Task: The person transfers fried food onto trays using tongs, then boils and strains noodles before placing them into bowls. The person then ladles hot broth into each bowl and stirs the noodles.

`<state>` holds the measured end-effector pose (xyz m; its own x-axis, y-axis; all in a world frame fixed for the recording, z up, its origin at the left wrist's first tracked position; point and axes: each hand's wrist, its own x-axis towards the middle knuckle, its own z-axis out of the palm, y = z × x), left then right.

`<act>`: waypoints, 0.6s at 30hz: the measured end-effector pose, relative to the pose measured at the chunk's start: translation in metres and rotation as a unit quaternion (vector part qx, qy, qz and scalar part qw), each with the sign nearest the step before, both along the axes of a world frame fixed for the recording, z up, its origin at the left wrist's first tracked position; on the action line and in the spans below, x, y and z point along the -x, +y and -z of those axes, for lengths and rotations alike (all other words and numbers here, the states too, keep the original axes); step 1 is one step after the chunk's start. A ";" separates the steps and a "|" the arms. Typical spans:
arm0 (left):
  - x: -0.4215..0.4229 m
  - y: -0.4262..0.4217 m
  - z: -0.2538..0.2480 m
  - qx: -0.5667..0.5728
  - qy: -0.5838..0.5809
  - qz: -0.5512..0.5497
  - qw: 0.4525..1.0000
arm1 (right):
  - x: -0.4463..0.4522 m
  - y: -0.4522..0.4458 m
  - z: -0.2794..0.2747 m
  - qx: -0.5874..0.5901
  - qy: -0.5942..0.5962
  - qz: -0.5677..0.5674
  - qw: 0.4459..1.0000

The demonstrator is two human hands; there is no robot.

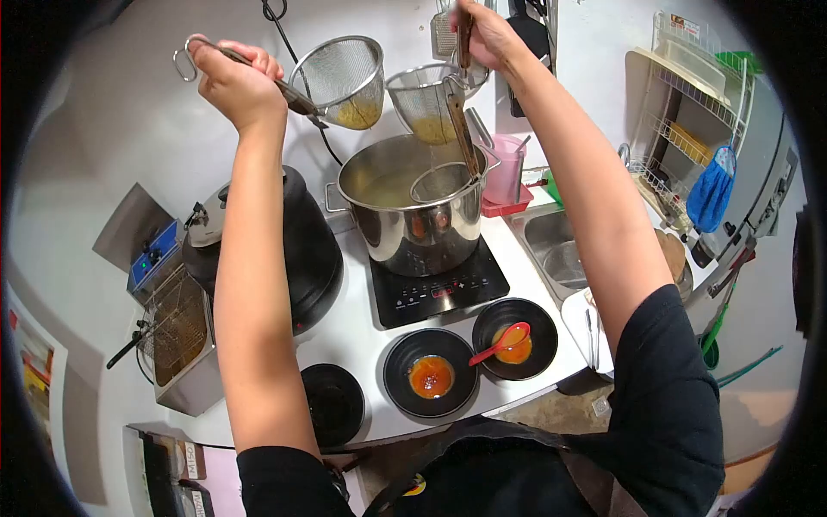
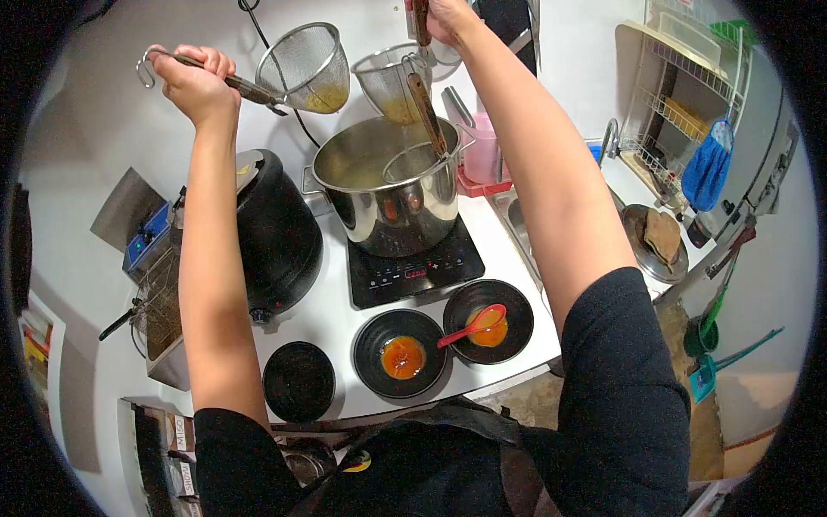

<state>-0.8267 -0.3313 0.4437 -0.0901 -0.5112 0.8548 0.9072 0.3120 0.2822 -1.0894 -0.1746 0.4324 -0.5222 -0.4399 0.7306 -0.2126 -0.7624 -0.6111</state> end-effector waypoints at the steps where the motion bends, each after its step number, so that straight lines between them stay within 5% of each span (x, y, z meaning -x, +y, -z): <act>1: 0.000 0.001 -0.004 0.001 0.000 0.001 1.000 | -0.004 0.001 -0.004 0.019 -0.002 0.018 1.000; 18: 0.022 -0.011 0.042 -0.053 -0.060 0.003 0.997 | -0.010 -0.004 0.045 0.038 -0.010 0.121 0.992</act>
<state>-0.8487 -0.3424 0.4019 -0.1919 -0.5965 0.7793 0.8669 0.2691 0.4195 -1.0799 -0.1786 0.3874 -0.6200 -0.2445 0.7455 -0.3841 -0.7340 -0.5601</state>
